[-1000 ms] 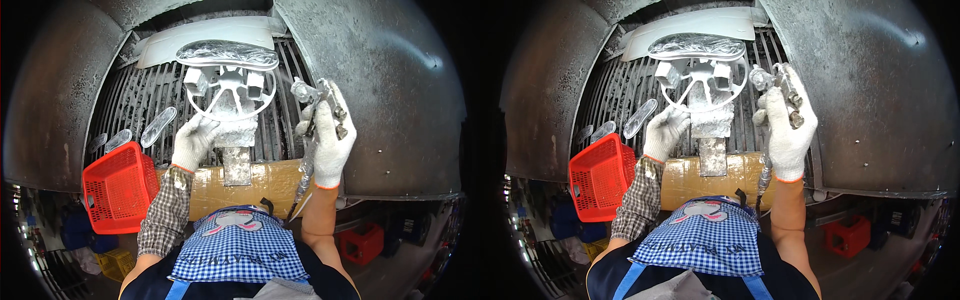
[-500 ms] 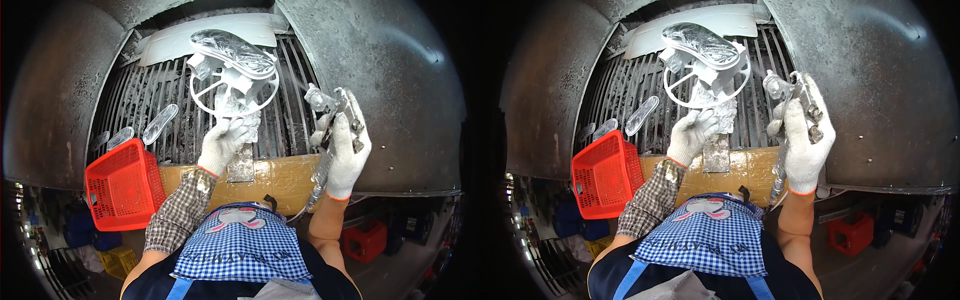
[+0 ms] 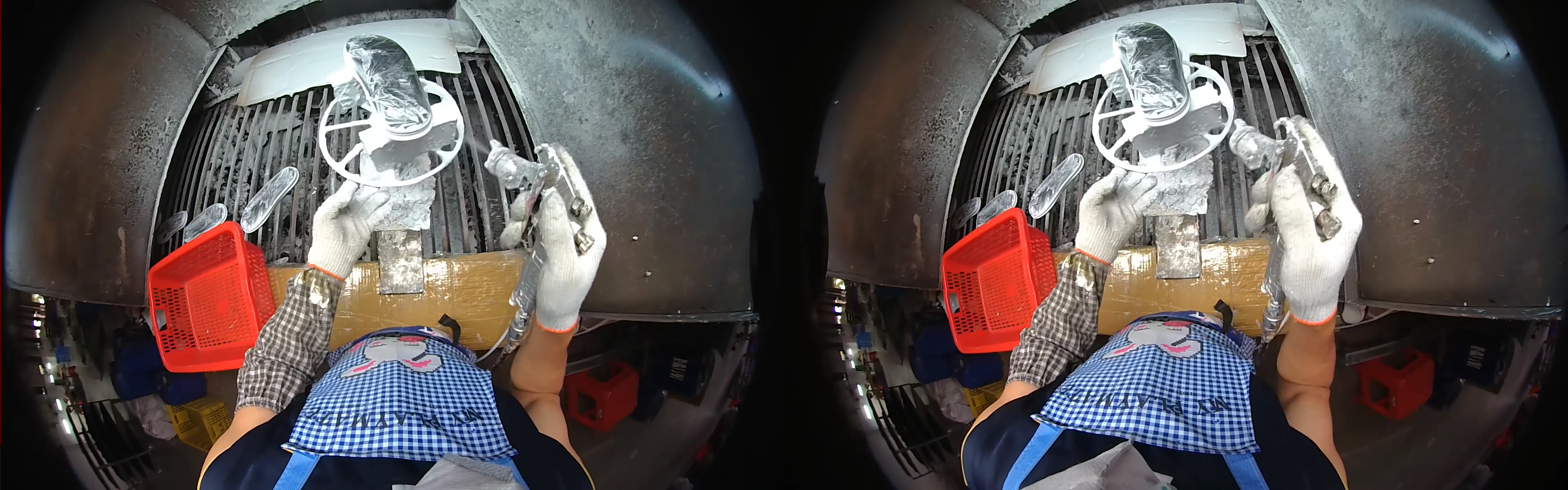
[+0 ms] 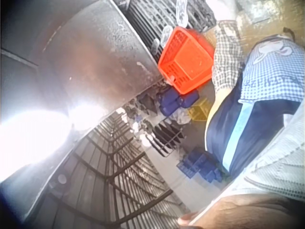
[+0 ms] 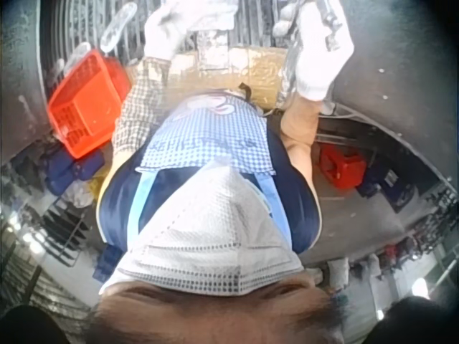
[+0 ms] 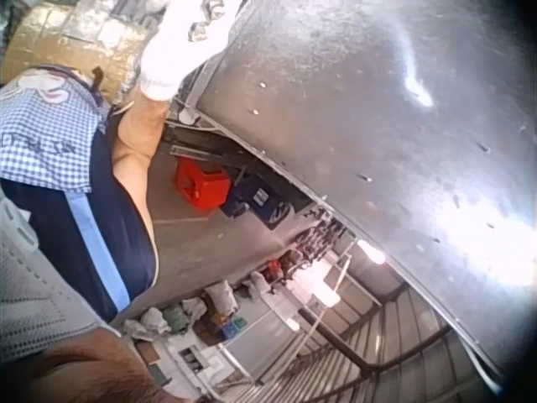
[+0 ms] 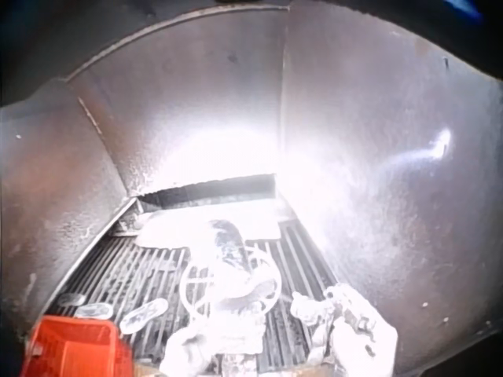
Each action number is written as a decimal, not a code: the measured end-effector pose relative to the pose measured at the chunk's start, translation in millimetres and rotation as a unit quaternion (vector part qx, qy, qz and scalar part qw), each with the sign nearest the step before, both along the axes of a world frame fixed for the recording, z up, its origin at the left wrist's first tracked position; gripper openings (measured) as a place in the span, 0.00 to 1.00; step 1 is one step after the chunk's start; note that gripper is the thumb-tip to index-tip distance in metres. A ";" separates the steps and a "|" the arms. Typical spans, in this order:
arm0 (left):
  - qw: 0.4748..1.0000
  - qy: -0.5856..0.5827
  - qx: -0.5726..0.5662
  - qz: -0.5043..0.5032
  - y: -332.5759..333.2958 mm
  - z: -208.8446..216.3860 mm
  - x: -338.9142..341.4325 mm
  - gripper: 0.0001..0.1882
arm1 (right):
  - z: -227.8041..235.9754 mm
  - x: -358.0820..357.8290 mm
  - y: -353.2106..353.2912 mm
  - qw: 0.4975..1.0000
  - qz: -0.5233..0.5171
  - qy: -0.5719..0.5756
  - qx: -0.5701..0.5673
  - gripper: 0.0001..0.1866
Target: The person repeatedly picks up black slippers from a red basket and places them on a rotating fixture inside a spray booth. They use a spray gun to apply white paint to the slippers, rotating them to cover different surfaces. The person handles the slippers one at a time, placing them back on the fixture after each application.
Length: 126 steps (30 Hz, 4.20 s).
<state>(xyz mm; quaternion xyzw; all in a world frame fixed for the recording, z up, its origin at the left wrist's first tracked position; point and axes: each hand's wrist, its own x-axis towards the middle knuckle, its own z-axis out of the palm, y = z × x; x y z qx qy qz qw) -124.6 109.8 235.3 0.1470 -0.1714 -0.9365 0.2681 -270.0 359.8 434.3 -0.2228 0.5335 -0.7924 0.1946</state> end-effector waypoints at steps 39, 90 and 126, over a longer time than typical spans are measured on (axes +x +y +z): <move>0.995 -0.070 -0.032 0.071 -29.5 5.0 3.2 0.13 | -19.3 8.7 -48.5 0.995 0.090 0.030 0.015 0.28; 0.999 -0.019 -0.011 0.049 -15.2 10.2 13.9 0.34 | -23.9 -35.5 -36.3 0.999 -0.046 0.020 -0.008 0.28; 0.993 -0.102 0.048 0.025 32.1 -7.3 -19.1 0.25 | 3.9 7.3 7.6 0.999 -0.022 0.028 0.020 0.28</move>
